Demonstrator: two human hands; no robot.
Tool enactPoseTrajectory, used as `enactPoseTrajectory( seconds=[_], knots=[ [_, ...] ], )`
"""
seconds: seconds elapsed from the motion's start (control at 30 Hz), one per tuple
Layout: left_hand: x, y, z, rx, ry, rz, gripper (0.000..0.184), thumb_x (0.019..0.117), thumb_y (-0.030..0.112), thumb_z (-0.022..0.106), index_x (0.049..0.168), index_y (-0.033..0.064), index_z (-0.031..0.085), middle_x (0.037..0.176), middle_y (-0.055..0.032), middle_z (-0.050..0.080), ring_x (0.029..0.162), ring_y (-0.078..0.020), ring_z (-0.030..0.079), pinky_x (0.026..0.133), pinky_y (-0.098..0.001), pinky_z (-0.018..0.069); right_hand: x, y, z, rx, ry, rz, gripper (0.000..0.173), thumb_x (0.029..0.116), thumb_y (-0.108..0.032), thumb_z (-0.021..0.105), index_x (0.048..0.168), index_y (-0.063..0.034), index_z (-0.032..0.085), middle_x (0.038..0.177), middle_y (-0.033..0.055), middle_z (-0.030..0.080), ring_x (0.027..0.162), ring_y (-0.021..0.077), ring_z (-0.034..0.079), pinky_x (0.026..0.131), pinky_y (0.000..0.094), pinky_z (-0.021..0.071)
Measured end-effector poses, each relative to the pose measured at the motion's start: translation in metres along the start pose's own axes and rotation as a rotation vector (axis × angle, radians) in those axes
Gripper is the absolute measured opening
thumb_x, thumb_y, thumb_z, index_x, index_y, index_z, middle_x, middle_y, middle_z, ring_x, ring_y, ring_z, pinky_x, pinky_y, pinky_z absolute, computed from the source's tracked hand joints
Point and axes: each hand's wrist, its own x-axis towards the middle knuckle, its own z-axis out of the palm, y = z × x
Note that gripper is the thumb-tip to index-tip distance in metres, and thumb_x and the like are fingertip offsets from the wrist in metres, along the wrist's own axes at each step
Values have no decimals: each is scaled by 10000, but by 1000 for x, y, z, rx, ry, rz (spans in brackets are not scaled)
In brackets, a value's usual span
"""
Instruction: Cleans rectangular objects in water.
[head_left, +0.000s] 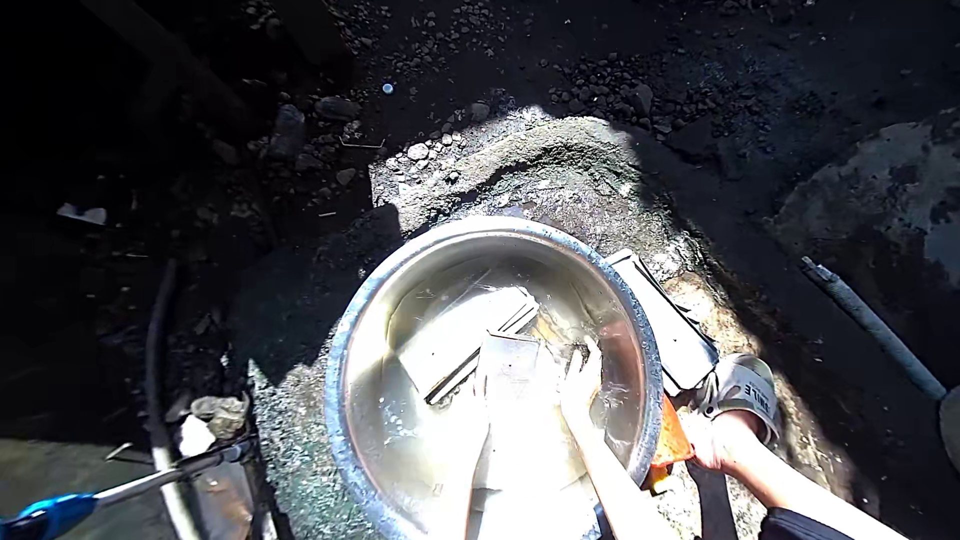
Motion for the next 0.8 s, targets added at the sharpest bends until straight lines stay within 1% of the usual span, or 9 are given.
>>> enactPoseTrajectory(
  seconds=[0.13, 0.27, 0.37, 0.43, 0.5, 0.57, 0.63, 0.73, 0.8],
  knots=[
    [3, 13, -19, 71, -136, 50, 550, 1116, 368, 326, 1221, -44, 675, 1206, -261, 676, 1202, -388, 621, 1071, -563, 417, -26, -2, -10, 45, -104, -348, 344, 943, -20, 595, 1256, 112, 644, 1285, 259, 671, 1219, 386, 650, 1070, 473, 494],
    [14, 28, -62, 285, -428, 117, 592, 1097, 460, 371, 1196, -42, 670, 1190, -275, 658, 1182, -403, 610, 1039, -577, 427, -30, 1, -18, 122, -135, -265, 376, 918, -61, 642, 1248, 120, 627, 1252, 265, 669, 1198, 352, 647, 1063, 424, 496],
    [20, 40, -57, 533, -534, 126, 627, 1075, 516, 398, 1294, -27, 620, 1321, -274, 616, 1300, -421, 553, 1101, -599, 378, -33, 3, -23, -97, -496, -119, 522, 986, -235, 628, 1393, 79, 540, 1405, 299, 558, 1333, 429, 523, 1149, 532, 380],
    [10, 36, -44, 536, -414, 191, 544, 1087, 435, 423, 1401, 14, 561, 1379, -258, 588, 1317, -420, 546, 1107, -594, 385, -34, 1, -19, -308, -608, -114, 477, 1014, -247, 599, 1403, 27, 560, 1441, 318, 505, 1335, 480, 501, 1116, 567, 406],
    [-18, 11, -20, 371, -118, 331, 406, 1052, 239, 529, 1410, 56, 582, 1400, -215, 585, 1318, -406, 545, 1124, -549, 400, -39, 1, -16, -387, -591, -135, 432, 1015, -184, 588, 1406, -1, 568, 1457, 320, 484, 1335, 477, 504, 1101, 544, 436],
    [-63, -11, 7, 111, 188, 506, 256, 916, 36, 632, 1150, -3, 729, 1157, -212, 703, 1127, -408, 658, 999, -526, 512, -41, 5, -14, -393, -532, -162, 419, 986, -114, 595, 1387, 9, 582, 1435, 332, 500, 1319, 482, 519, 1095, 546, 441],
    [-118, -14, 24, -219, 89, 238, 187, 933, 3, 601, 1060, -76, 713, 1012, -180, 734, 970, -254, 719, 900, -393, 575, -43, 8, -15, -403, -497, -147, 415, 988, -116, 608, 1383, 10, 585, 1411, 341, 511, 1308, 490, 523, 1091, 543, 446],
    [-132, -25, 38, -842, -222, -459, 385, 1049, 112, 548, 1373, -88, 492, 1207, -234, 635, 1011, -229, 659, 901, -376, 553, -48, 12, -17, -357, -480, -86, 445, 989, -135, 613, 1389, 53, 561, 1411, 365, 493, 1326, 504, 496, 1118, 543, 419],
    [-103, -23, 45, -1097, -169, -653, 352, 1055, 165, 543, 1345, -29, 495, 1174, -178, 614, 983, -202, 601, 874, -361, 510, -44, 5, -24, -284, -523, -8, 448, 997, -148, 623, 1376, 81, 555, 1385, 361, 519, 1314, 484, 512, 1126, 518, 414]
  ],
)
